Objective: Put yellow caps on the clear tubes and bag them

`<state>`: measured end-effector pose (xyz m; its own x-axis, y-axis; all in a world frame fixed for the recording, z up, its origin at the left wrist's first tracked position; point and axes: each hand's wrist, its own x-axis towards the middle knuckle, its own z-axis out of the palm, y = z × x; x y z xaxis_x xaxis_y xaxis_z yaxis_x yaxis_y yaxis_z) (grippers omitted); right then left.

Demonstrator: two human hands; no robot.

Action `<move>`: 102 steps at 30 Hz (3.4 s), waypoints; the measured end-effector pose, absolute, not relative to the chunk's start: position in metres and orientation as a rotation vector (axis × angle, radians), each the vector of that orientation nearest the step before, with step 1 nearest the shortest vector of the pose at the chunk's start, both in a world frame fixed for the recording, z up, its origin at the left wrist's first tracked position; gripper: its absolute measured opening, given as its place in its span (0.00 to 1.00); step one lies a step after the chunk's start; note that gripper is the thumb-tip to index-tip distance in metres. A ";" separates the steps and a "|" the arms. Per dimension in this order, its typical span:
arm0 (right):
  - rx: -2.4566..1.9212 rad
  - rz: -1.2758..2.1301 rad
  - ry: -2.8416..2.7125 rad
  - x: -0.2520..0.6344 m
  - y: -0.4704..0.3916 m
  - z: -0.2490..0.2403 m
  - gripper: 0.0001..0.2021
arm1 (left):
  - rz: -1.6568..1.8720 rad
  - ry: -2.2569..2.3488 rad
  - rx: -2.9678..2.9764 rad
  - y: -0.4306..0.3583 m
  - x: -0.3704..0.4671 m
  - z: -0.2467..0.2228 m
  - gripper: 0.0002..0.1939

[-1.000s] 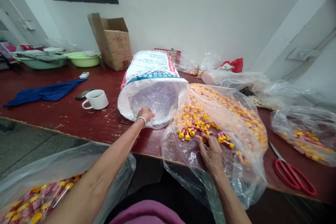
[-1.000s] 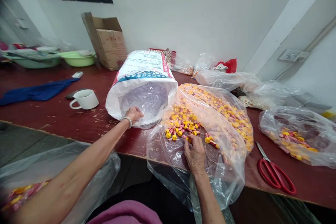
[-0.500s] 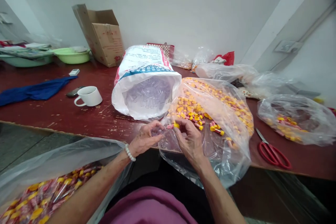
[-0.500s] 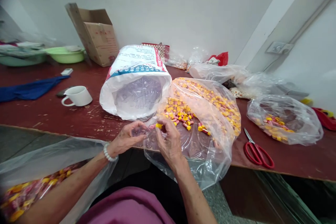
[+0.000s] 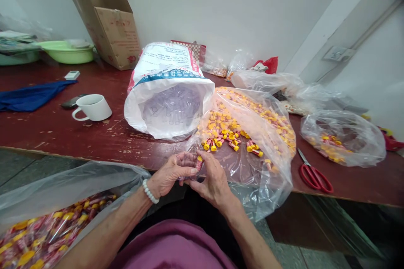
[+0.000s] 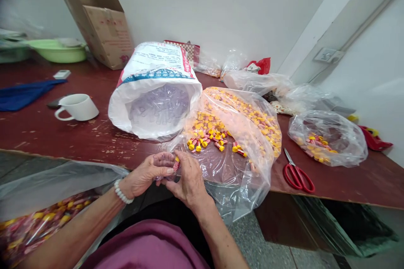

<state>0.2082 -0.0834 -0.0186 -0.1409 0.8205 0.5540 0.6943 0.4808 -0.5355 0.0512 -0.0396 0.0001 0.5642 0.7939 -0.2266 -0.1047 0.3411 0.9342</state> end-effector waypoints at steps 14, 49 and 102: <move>-1.802 0.068 -1.560 0.295 -0.040 -0.029 0.20 | 0.682 0.778 0.819 -0.034 0.067 -0.014 0.16; -1.423 0.115 -2.072 0.209 -0.088 -0.013 0.31 | 0.604 0.638 0.806 -0.052 0.083 -0.010 0.11; -1.378 0.206 -2.031 0.208 -0.088 -0.012 0.34 | 0.600 0.683 0.852 -0.055 0.090 -0.006 0.14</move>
